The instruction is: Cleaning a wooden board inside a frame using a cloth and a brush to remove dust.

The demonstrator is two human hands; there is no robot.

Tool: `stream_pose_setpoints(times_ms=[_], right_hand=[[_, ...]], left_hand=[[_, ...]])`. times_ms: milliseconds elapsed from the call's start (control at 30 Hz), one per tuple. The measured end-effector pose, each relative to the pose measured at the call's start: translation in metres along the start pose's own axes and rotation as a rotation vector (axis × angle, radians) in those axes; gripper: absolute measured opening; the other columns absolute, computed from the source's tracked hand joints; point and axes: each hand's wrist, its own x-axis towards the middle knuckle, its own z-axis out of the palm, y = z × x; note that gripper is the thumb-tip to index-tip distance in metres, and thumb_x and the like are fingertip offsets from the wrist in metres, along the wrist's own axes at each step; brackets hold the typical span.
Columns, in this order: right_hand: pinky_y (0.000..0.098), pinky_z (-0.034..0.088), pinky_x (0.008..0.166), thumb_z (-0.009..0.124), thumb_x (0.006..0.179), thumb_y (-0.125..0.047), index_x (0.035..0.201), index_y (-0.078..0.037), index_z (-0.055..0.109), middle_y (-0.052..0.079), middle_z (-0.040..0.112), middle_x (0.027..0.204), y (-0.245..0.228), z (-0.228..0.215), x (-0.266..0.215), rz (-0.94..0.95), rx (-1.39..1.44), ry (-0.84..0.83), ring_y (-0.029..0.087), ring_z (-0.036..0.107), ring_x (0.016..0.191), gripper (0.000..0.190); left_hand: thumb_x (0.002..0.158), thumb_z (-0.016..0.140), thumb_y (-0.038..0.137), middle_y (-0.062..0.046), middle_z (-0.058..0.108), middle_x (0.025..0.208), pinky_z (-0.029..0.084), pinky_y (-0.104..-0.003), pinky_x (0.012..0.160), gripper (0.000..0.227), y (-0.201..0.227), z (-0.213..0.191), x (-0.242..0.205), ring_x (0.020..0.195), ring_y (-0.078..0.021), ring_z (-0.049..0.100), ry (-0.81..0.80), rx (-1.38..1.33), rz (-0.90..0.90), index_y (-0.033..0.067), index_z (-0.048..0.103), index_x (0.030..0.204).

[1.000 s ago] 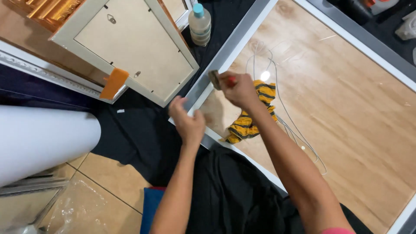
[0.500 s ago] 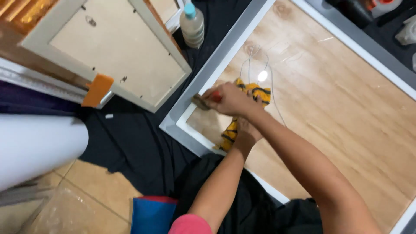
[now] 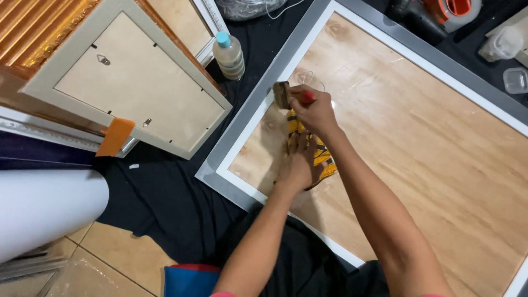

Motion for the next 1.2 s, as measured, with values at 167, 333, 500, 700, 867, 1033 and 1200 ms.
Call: stream_pose_setpoints(times_ms=[167, 333, 500, 700, 867, 1033, 1200], right_hand=[[0.0407, 0.058, 0.083, 0.075, 0.084, -0.025, 0.11, -0.023, 0.082, 0.016, 0.076, 0.087, -0.027, 0.01, -0.048, 0.041, 0.102, -0.165, 0.03, 0.074, 0.085, 0.027], [0.0488, 0.059, 0.086, 0.073, 0.085, -0.026, 0.11, -0.017, 0.08, 0.021, 0.078, 0.09, -0.01, 0.035, -0.036, -0.195, 0.081, -0.287, 0.042, 0.074, 0.094, 0.027], [0.0481, 0.06, 0.08, 0.068, 0.087, -0.019, 0.116, -0.021, 0.078, 0.02, 0.076, 0.082, -0.024, 0.01, -0.018, -0.136, -0.024, -0.077, 0.041, 0.076, 0.082, 0.031], [0.0524, 0.056, 0.078, 0.064, 0.087, -0.016, 0.099, -0.004, 0.077, 0.024, 0.075, 0.079, -0.014, 0.019, -0.007, -0.18, 0.039, -0.179, 0.046, 0.071, 0.076, 0.021], [0.0378, 0.059, 0.07, 0.072, 0.087, -0.024, 0.106, -0.025, 0.078, 0.012, 0.074, 0.077, 0.019, -0.001, 0.048, -0.064, -0.029, 0.145, 0.028, 0.075, 0.074, 0.02], [0.037, 0.059, 0.072, 0.076, 0.073, -0.02, 0.094, -0.024, 0.079, 0.011, 0.074, 0.078, 0.01, -0.003, 0.029, 0.024, 0.044, -0.096, 0.029, 0.075, 0.076, 0.021], [0.0509, 0.056, 0.078, 0.07, 0.086, -0.02, 0.106, -0.019, 0.08, 0.025, 0.074, 0.088, 0.013, -0.013, 0.058, -0.051, -0.044, -0.038, 0.045, 0.072, 0.092, 0.023]], left_hand=[[0.072, 0.06, 0.021, -0.008, 0.063, 0.083, 0.052, -0.049, 0.074, 0.019, -0.105, -0.023, -0.02, 0.081, -0.036, 0.066, 0.637, -0.018, 0.084, 0.0131, 0.066, 0.089], [0.068, 0.059, 0.009, -0.005, 0.064, 0.108, 0.051, -0.044, 0.088, 0.048, -0.131, -0.054, -0.056, 0.103, -0.0299, 0.065, 0.792, -0.029, 0.125, 0.0126, 0.065, 0.115], [0.079, 0.069, 0.027, -0.004, 0.063, 0.107, 0.049, -0.043, 0.082, 0.04, -0.188, -0.039, -0.093, 0.098, -0.0301, 0.063, 0.913, 0.109, 0.079, 0.0121, 0.067, 0.117], [0.085, 0.072, 0.032, -0.02, 0.064, 0.12, 0.049, -0.049, 0.103, 0.054, -0.148, -0.048, -0.059, 0.119, -0.0402, 0.061, 0.83, -0.006, 0.386, -0.001, 0.062, 0.127], [0.094, 0.054, 0.017, -0.024, 0.06, 0.129, 0.051, -0.047, 0.103, 0.044, -0.158, -0.062, 0.053, 0.121, -0.0418, 0.062, 0.72, 0.021, 0.394, -0.0018, 0.057, 0.134], [0.098, 0.046, 0.014, -0.029, 0.051, 0.146, 0.04, -0.051, 0.118, 0.051, -0.148, -0.09, 0.151, 0.139, -0.0447, 0.049, 0.432, 0.087, 0.311, 0.0003, 0.044, 0.147], [0.105, 0.01, 0.07, -0.012, 0.007, 0.173, 0.007, -0.045, 0.131, 0.085, -0.153, -0.087, 0.212, 0.16, -0.0295, 0.002, 0.012, -0.021, -0.119, 0.0097, 0.019, 0.165]])
